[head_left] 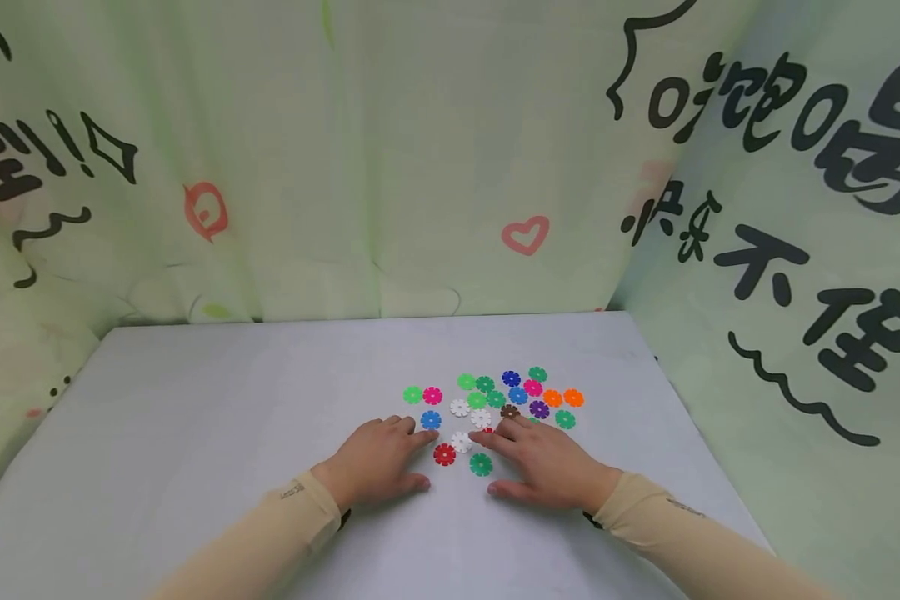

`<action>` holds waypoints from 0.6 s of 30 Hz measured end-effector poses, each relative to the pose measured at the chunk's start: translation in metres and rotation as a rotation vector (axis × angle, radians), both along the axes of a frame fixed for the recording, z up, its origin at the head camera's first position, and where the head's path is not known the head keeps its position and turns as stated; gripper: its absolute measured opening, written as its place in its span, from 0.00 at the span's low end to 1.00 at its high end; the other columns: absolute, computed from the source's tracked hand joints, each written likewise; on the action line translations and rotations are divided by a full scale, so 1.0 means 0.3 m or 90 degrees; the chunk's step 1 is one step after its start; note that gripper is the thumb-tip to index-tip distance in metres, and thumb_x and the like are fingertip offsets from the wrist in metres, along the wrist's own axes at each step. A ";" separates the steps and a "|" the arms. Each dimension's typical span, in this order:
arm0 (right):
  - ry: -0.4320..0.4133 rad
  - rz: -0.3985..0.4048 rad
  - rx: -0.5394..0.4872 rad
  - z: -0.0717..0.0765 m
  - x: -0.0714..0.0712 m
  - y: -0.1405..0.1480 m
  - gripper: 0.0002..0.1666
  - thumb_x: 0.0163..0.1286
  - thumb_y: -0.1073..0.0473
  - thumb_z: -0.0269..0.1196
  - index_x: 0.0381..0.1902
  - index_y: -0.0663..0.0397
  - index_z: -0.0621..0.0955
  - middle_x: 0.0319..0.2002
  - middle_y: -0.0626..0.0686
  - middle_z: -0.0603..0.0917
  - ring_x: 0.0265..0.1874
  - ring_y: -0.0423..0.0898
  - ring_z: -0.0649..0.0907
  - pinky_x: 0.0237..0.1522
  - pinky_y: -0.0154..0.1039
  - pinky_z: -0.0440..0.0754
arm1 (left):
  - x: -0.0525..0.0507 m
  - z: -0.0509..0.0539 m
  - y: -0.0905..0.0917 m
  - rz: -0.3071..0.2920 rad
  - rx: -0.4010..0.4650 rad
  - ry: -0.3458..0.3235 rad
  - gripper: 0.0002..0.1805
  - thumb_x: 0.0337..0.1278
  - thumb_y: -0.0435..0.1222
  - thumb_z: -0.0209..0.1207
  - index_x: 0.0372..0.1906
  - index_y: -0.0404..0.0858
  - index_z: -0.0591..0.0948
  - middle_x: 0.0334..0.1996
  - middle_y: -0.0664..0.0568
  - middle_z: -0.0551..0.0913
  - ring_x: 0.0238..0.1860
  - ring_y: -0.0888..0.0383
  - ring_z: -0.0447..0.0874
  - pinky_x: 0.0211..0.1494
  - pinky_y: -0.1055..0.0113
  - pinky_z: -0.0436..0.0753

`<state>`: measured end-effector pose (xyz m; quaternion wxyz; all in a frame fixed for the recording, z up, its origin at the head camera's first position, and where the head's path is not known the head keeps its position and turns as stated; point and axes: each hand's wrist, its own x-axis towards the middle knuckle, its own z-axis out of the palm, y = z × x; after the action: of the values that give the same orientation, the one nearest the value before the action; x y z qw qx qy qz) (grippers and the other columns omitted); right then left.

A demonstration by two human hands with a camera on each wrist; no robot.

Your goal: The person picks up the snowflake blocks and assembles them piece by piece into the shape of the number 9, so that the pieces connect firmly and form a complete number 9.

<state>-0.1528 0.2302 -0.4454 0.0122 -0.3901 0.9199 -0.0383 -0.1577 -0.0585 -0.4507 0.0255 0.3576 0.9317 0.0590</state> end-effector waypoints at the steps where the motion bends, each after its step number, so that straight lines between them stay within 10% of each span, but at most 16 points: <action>1: -0.014 -0.007 -0.004 -0.003 0.000 -0.003 0.42 0.64 0.32 0.65 0.73 0.36 0.70 0.50 0.46 0.77 0.49 0.42 0.78 0.48 0.42 0.81 | -0.003 -0.003 0.003 0.002 0.004 -0.006 0.36 0.53 0.58 0.68 0.65 0.46 0.78 0.41 0.52 0.79 0.42 0.56 0.79 0.48 0.61 0.80; 18: -0.091 -0.040 -0.008 -0.016 -0.016 -0.026 0.25 0.68 0.46 0.68 0.60 0.41 0.77 0.44 0.42 0.78 0.42 0.40 0.79 0.42 0.39 0.82 | -0.035 -0.018 0.052 -0.001 0.023 -0.074 0.29 0.53 0.53 0.70 0.60 0.49 0.82 0.37 0.59 0.81 0.38 0.61 0.80 0.43 0.63 0.81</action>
<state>-0.1577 0.2223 -0.4501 0.0740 -0.3577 0.9281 -0.0725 -0.1682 -0.0429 -0.4561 0.0732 0.3547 0.9271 0.0962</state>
